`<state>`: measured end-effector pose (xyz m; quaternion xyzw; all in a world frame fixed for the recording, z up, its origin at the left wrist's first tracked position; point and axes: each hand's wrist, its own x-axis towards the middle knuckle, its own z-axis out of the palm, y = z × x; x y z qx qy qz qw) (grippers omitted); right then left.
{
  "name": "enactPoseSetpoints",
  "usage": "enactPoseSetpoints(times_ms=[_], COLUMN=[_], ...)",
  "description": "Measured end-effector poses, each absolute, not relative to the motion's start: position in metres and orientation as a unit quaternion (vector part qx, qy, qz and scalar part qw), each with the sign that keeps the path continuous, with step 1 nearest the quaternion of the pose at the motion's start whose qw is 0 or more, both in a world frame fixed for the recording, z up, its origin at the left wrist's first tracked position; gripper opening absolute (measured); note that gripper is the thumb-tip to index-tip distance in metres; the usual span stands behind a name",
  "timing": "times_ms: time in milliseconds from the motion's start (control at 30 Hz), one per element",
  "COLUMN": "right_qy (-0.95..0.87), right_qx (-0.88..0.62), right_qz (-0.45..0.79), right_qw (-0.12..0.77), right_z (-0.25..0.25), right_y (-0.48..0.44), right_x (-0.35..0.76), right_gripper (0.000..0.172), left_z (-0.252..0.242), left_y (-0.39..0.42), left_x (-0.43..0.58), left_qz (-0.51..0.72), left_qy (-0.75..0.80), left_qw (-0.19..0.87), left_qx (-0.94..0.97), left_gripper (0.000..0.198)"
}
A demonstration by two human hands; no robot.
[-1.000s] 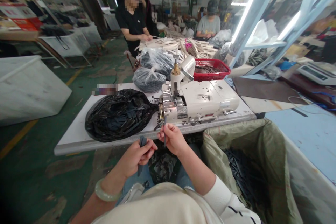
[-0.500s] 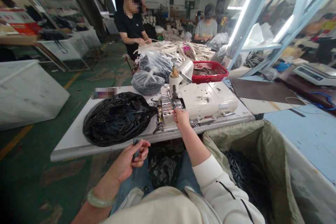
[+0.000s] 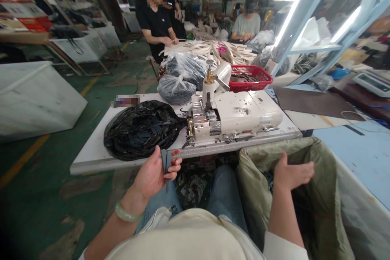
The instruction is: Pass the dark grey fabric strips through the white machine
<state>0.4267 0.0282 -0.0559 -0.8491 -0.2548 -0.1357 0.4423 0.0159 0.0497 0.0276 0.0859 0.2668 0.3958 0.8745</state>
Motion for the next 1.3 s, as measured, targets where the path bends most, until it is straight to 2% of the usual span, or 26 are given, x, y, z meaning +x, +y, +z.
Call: enactPoseSetpoints(times_ms=[33, 100, 167, 267, 400, 533, 700, 833, 933, 1000, 1133, 1300], right_qy=[-0.239, -0.267, -0.387, -0.560, -0.658, -0.609, -0.545, -0.451, -0.351, -0.316, -0.359, -0.482], right_qx=[-0.860, -0.855, -0.794, -0.593, -0.456, -0.437, -0.473, -0.459, -0.428, -0.401, -0.377, -0.376], right_qz=[-0.180, -0.139, 0.040, 0.303, 0.426, 0.558, 0.574, 0.598, 0.598, 0.601, 0.590, 0.526], right_qw=[0.414, 0.423, 0.467, 0.492, 0.422, 0.357, 0.387, 0.478, 0.580, 0.615, 0.617, 0.592], right_z=[-0.053, -0.038, -0.017, 0.011, 0.020, 0.009, 0.001, 0.002, 0.003, 0.003, -0.002, -0.005], right_y=[0.017, 0.008, 0.015, 0.035, 0.049, 0.051, 0.057, 0.062, 0.063, 0.062, 0.055, 0.039], right_x=[0.433, 0.422, 0.382, 0.298, 0.215, 0.193, 0.204, 0.218, 0.228, 0.232, 0.235, 0.237], right_gripper=[0.067, 0.057, 0.039, 0.030, 0.019, 0.033, 0.038, 0.033, 0.028, 0.026, 0.022, 0.010], left_z=[0.028, 0.028, 0.029, 0.032, 0.030, 0.020, 0.016, 0.018, 0.018, 0.019, 0.026, 0.036], left_y=[0.051, 0.054, 0.055, 0.054, 0.047, 0.041, 0.037, 0.038, 0.041, 0.042, 0.042, 0.040], left_x=[0.018, 0.023, 0.031, 0.043, 0.048, 0.040, 0.026, 0.018, 0.015, 0.014, 0.014, 0.017], left_qz=[0.387, 0.361, 0.330, 0.288, 0.257, 0.245, 0.249, 0.264, 0.314, 0.341, 0.317, 0.324], left_qy=[0.262, 0.258, 0.255, 0.254, 0.286, 0.325, 0.340, 0.352, 0.352, 0.348, 0.354, 0.407], left_qw=[0.880, 0.891, 0.901, 0.911, 0.902, 0.890, 0.880, 0.866, 0.849, 0.845, 0.858, 0.813], left_qx=[0.087, 0.097, 0.116, 0.152, 0.195, 0.206, 0.219, 0.239, 0.239, 0.220, 0.194, 0.261], left_gripper=[0.057, 0.063, 0.067, 0.070, 0.065, 0.059, 0.030, 0.029, 0.022, 0.023, 0.045, 0.037])
